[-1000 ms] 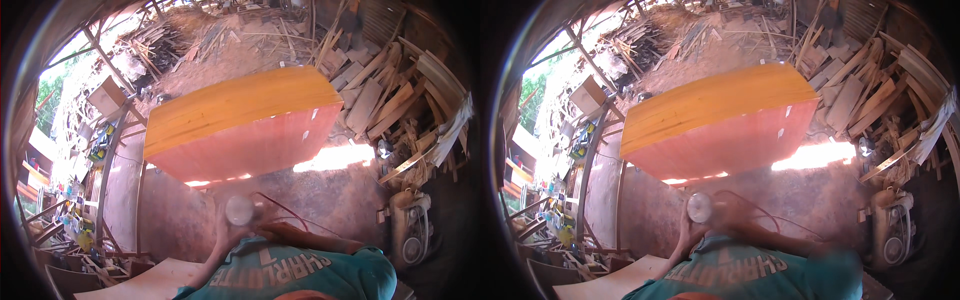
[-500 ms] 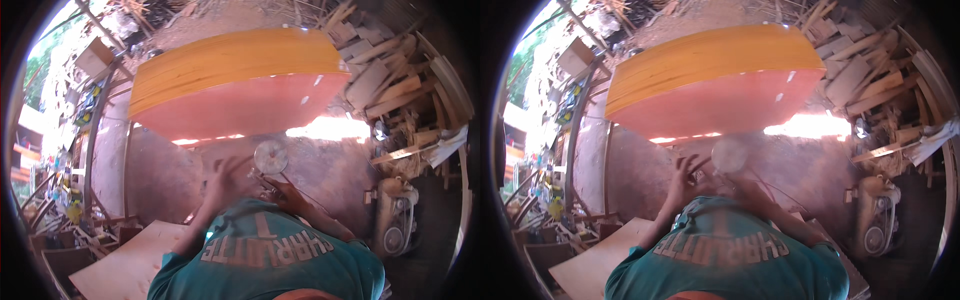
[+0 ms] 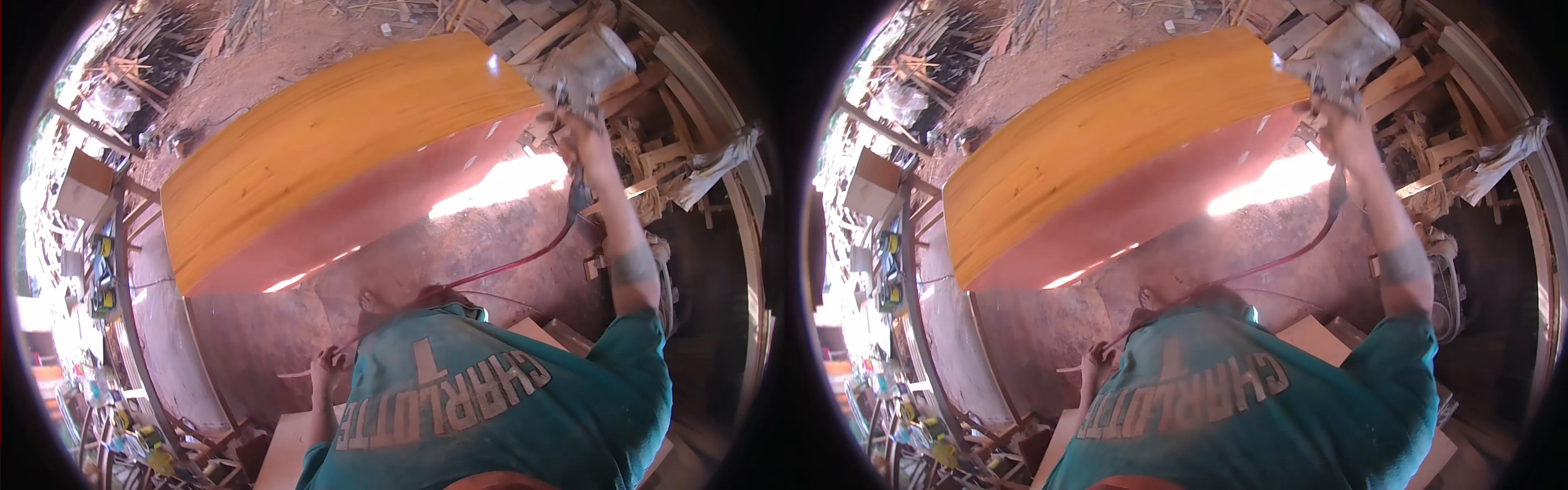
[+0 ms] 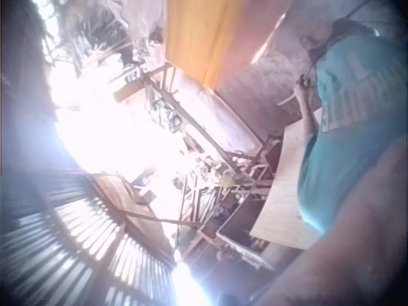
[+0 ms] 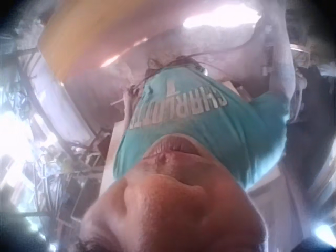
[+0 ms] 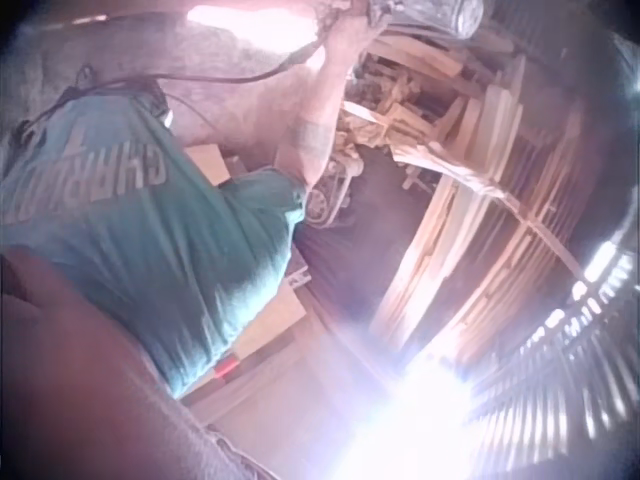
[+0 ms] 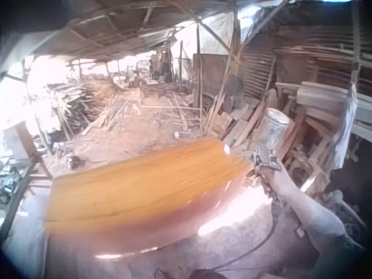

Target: The person uses a spray gun to apply a finish to a wooden cabinet, moving the sprayer across the panels, shelves, and sides while managing the air hose by hand.

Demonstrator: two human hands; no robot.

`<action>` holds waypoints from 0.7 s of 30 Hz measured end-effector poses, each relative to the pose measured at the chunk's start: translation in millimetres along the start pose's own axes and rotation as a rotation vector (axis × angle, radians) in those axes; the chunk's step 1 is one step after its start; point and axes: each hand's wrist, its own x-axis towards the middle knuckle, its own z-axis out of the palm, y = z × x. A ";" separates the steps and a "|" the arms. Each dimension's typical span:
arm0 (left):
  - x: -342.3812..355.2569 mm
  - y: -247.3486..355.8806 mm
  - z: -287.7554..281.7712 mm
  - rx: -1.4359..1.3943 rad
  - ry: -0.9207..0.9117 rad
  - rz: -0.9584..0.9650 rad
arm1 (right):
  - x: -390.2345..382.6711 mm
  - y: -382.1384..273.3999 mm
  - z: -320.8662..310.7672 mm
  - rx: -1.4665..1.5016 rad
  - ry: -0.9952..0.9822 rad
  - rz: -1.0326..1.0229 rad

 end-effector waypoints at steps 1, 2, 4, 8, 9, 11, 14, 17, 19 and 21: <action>-3.4 -14.7 1.3 0.045 -0.001 -0.047 | 17.1 -15.6 1.3 -0.038 0.054 -0.031; -8.6 -29.4 5.3 0.089 -0.002 -0.094 | 45.8 -14.9 -5.1 -0.047 0.059 -0.025; -22.7 -73.8 20.5 0.170 0.027 -0.155 | 107.2 -12.4 -31.3 -0.126 0.045 -0.146; -1.9 -55.7 22.5 0.052 0.372 -0.128 | 197.3 -16.7 -24.7 -0.138 0.055 -0.165; 12.9 -16.2 14.6 -0.159 0.477 -0.227 | 218.2 -14.7 -23.3 -0.204 0.031 -0.163; 18.7 24.0 -1.8 -0.207 0.517 -0.234 | 275.1 -3.8 -15.4 -0.228 -0.034 -0.215; 28.6 101.4 -6.3 -0.262 0.587 -0.229 | 347.6 3.4 -3.9 -0.289 -0.110 -0.192; 31.6 154.0 3.3 -0.307 0.641 -0.176 | 424.4 18.3 2.3 -0.404 -0.144 -0.150; 23.6 180.6 13.5 -0.302 0.624 -0.219 | 460.0 34.2 17.1 -0.441 -0.165 -0.168; 21.2 205.7 21.5 -0.245 0.647 -0.210 | 478.8 41.7 29.3 -0.594 0.019 -0.248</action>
